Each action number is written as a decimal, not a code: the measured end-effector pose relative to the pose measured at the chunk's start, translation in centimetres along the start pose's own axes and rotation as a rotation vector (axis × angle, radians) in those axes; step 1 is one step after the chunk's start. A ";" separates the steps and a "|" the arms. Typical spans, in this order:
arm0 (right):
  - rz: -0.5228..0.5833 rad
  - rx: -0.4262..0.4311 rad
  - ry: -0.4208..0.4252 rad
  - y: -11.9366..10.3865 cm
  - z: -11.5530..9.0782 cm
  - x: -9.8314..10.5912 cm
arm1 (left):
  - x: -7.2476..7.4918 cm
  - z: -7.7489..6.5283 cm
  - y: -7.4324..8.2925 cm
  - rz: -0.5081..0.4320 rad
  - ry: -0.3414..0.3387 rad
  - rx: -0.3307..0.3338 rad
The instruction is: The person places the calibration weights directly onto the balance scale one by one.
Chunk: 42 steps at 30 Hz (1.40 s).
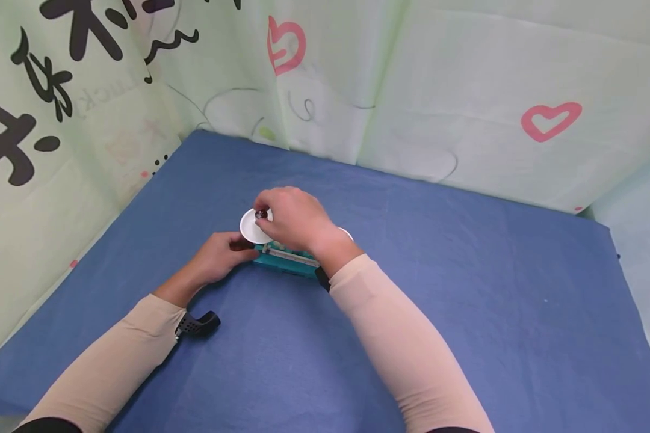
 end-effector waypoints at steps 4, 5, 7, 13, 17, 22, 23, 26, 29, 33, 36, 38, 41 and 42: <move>-0.018 -0.001 -0.016 -0.1 0.1 -0.4 | 0.0 0.0 -0.2 0.000 0.007 0.004; -0.021 -0.003 -0.021 -0.1 0.1 -0.4 | 0.0 0.0 -0.2 0.000 0.008 0.006; -0.029 -0.009 -0.032 -0.1 0.1 -0.6 | 0.0 0.0 -0.2 -0.002 0.011 0.005; -0.037 -0.023 -0.038 0.0 0.2 -0.8 | -0.1 0.0 -0.2 -0.004 0.014 -0.010; -0.019 -0.021 -0.011 0.1 0.1 -0.5 | -0.2 0.1 0.0 -0.013 0.008 -0.030; -0.005 -0.020 -0.001 0.0 0.0 -0.3 | -0.2 0.1 0.0 -0.021 0.008 -0.038; 0.000 -0.022 -0.004 0.0 0.0 -0.3 | -0.1 0.1 0.0 -0.022 0.010 -0.035; 0.009 -0.028 -0.018 0.0 -0.1 -0.3 | -0.1 0.1 -0.1 -0.019 0.013 -0.016; 0.014 -0.025 -0.022 0.0 -0.1 -0.3 | -0.1 0.1 -0.2 -0.017 0.014 0.001; 0.022 -0.018 -0.010 0.1 0.0 0.1 | -0.1 0.2 -0.2 -0.020 0.010 0.003; 0.031 -0.026 -0.006 0.4 -0.2 0.5 | -0.1 0.2 -0.2 -0.021 0.005 -0.011; 0.036 -0.034 -0.011 0.6 -0.4 0.8 | 0.0 0.3 -0.2 -0.022 0.006 -0.018; 0.038 -0.047 -0.021 1.0 -1.0 1.3 | 0.0 0.3 -0.2 -0.023 0.014 -0.022; 0.037 -0.052 -0.022 1.2 -1.2 1.4 | 0.1 0.3 -0.2 -0.024 0.016 -0.020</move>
Point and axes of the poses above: each hand's wrist, its own z-axis towards the middle knuckle, its own x-axis out of the back of the hand, y = z × x, the point moved 7 cm from there along z, towards the middle knuckle, and after that the axes turned 15 degrees about -z, right-handed, at the moved point
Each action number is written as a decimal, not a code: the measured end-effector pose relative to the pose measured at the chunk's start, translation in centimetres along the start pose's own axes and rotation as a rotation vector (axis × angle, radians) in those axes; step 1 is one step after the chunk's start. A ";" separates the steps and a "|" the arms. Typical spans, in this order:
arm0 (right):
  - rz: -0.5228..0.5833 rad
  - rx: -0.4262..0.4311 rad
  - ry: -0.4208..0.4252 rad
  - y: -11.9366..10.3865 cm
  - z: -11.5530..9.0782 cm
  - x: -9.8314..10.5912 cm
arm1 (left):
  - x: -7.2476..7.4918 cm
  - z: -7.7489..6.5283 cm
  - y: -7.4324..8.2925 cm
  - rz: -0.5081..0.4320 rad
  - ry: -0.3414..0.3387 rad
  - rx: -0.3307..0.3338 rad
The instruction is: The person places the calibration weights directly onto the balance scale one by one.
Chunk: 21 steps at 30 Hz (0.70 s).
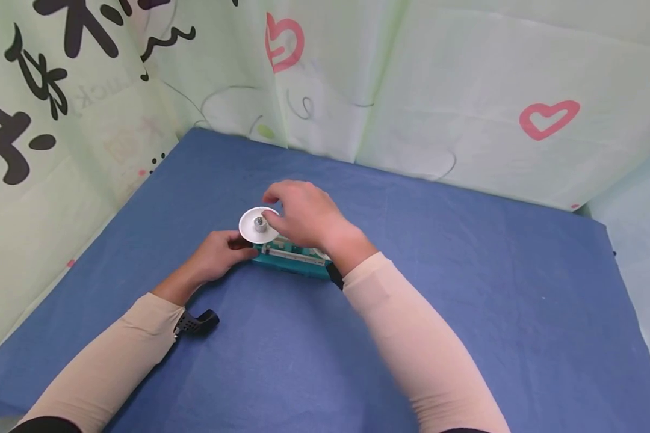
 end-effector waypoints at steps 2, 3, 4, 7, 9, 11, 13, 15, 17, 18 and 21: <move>0.000 -0.014 0.007 0.5 -0.5 0.4 | 0.0 0.0 0.0 -0.002 0.002 0.004; 0.000 -0.022 0.012 0.8 -0.8 0.6 | 0.0 0.0 0.0 0.000 0.002 0.007; 0.002 -0.031 0.020 1.1 -1.1 0.8 | 0.1 0.0 -0.1 0.001 0.001 0.011; 0.003 -0.058 0.036 2.1 -2.0 1.2 | 0.1 0.0 0.0 0.011 0.003 0.013; 0.000 -0.071 0.050 2.7 -2.7 1.4 | 0.2 0.0 0.0 0.022 0.005 0.013; -0.002 -0.088 0.064 3.4 -3.5 1.5 | 0.3 -0.1 0.0 0.030 0.008 0.014; -0.007 -0.105 0.077 4.0 -4.3 1.7 | 0.3 -0.2 0.0 0.036 0.011 0.023; -0.012 -0.128 0.083 4.6 -5.2 1.8 | 0.5 -0.3 0.1 0.044 0.011 0.028; -0.025 -0.152 0.083 5.1 -6.1 1.8 | 0.7 -0.5 0.3 0.058 0.014 0.029; -0.032 -0.164 0.085 5.3 -6.5 1.8 | 0.8 -0.5 0.5 0.072 0.019 0.029; -0.055 -0.196 0.100 6.1 -8.0 1.8 | 1.3 -0.7 1.2 0.148 0.035 0.007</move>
Point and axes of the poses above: each hand's wrist, its own z-axis towards the middle knuckle, its own x-axis out of the back of the hand, y = z × x, the point moved 7 cm from there along z, towards the middle knuckle, and after that the axes turned 15 degrees about -z, right-handed, at the moved point
